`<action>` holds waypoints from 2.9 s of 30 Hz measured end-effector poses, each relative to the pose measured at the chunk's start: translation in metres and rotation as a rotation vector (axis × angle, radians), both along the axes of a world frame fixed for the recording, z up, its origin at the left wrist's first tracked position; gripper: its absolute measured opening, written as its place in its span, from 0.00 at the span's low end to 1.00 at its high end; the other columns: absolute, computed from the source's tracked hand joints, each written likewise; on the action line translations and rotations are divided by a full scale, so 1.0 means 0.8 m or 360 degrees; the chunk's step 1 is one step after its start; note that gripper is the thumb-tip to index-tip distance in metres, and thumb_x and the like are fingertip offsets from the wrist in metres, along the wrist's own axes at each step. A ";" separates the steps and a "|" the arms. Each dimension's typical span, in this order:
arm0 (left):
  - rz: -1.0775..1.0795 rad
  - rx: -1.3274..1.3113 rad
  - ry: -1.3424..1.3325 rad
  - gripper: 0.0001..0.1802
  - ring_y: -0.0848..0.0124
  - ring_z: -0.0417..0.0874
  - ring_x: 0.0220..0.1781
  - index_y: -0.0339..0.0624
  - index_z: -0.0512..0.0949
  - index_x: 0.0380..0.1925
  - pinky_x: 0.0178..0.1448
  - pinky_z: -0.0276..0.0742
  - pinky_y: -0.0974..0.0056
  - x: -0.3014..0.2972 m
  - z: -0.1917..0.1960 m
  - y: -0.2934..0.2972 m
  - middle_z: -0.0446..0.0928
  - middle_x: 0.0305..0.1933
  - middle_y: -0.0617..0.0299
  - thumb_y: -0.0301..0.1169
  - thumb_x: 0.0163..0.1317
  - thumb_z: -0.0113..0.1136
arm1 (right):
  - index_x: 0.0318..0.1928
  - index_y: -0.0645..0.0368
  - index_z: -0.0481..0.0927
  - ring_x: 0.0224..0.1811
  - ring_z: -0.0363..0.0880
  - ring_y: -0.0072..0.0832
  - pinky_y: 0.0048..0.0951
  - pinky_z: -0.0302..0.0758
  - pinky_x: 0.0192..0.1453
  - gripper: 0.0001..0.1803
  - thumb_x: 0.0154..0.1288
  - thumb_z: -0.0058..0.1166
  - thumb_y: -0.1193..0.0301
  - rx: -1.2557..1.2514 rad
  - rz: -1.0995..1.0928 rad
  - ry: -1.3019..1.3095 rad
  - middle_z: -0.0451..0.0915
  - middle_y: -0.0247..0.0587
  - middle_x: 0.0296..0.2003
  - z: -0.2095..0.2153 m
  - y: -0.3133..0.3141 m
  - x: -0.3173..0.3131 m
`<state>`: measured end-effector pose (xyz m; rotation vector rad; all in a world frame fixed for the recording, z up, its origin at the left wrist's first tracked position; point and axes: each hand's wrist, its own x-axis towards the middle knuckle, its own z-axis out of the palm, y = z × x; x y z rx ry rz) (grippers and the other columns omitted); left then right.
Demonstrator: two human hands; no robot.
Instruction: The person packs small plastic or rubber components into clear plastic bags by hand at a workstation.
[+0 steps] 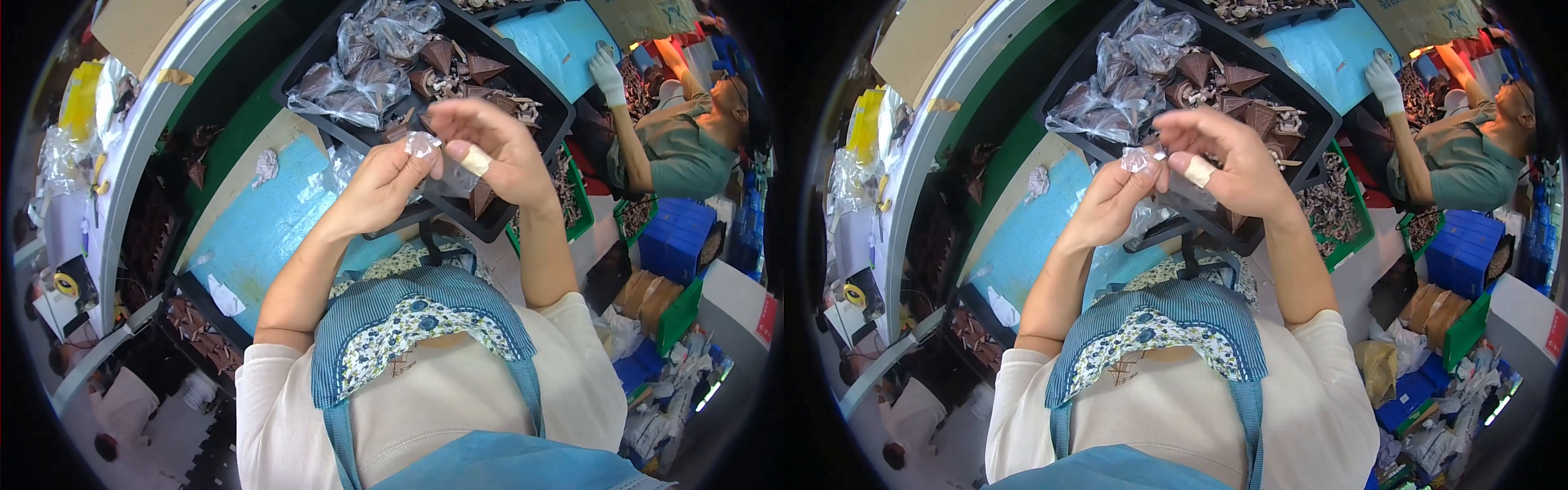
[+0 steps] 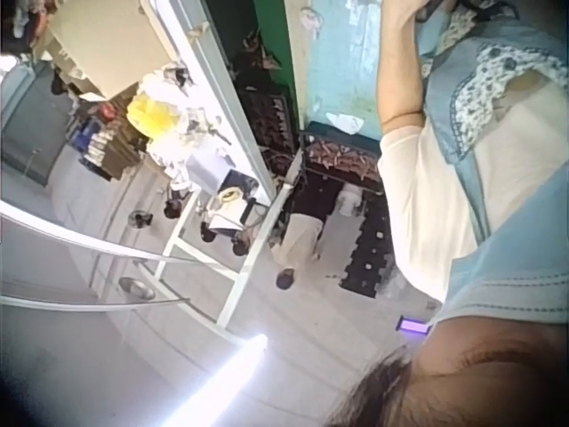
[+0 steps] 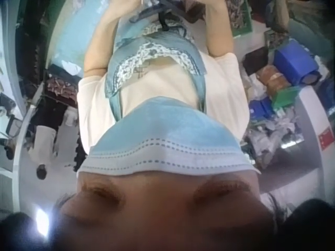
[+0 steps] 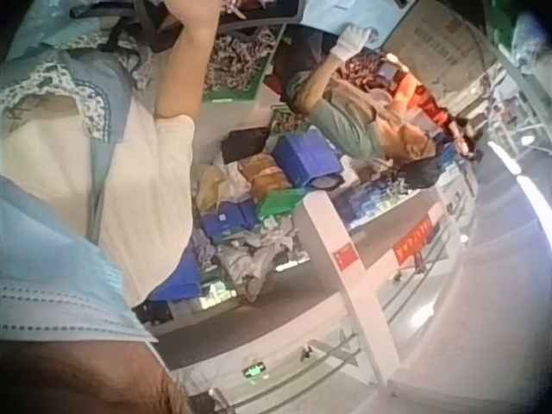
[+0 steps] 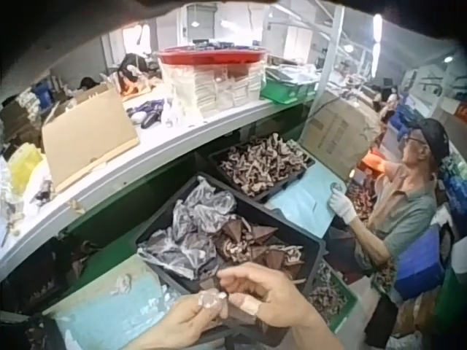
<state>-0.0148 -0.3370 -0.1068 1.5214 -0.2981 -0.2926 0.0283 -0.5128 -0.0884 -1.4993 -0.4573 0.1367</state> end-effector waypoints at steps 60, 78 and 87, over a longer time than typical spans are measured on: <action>0.1091 0.1176 0.0417 0.22 0.75 0.76 0.25 0.36 0.76 0.31 0.30 0.73 0.70 -0.101 -0.162 0.093 0.76 0.25 0.62 0.41 0.44 0.72 | 0.45 0.66 0.73 0.37 0.78 0.50 0.42 0.74 0.42 0.14 0.57 0.51 0.75 -0.1121 0.0115 0.0102 0.78 0.57 0.34 -0.179 0.096 -0.112; 0.1213 0.1168 0.0430 0.12 0.69 0.74 0.18 0.37 0.76 0.22 0.27 0.71 0.64 -0.091 -0.194 0.074 0.75 0.17 0.60 0.35 0.54 0.62 | 0.31 0.64 0.75 0.32 0.76 0.52 0.46 0.72 0.38 0.10 0.61 0.49 0.68 -0.1610 -0.0123 0.0325 0.77 0.56 0.29 -0.167 0.062 -0.137; 0.0930 0.0533 0.0312 0.12 0.77 0.74 0.30 0.37 0.78 0.28 0.35 0.70 0.70 -0.112 -0.100 0.044 0.78 0.27 0.64 0.35 0.51 0.66 | 0.27 0.64 0.72 0.23 0.74 0.46 0.40 0.69 0.27 0.09 0.56 0.56 0.71 -0.0986 -0.0213 0.0319 0.74 0.50 0.21 -0.096 0.062 -0.135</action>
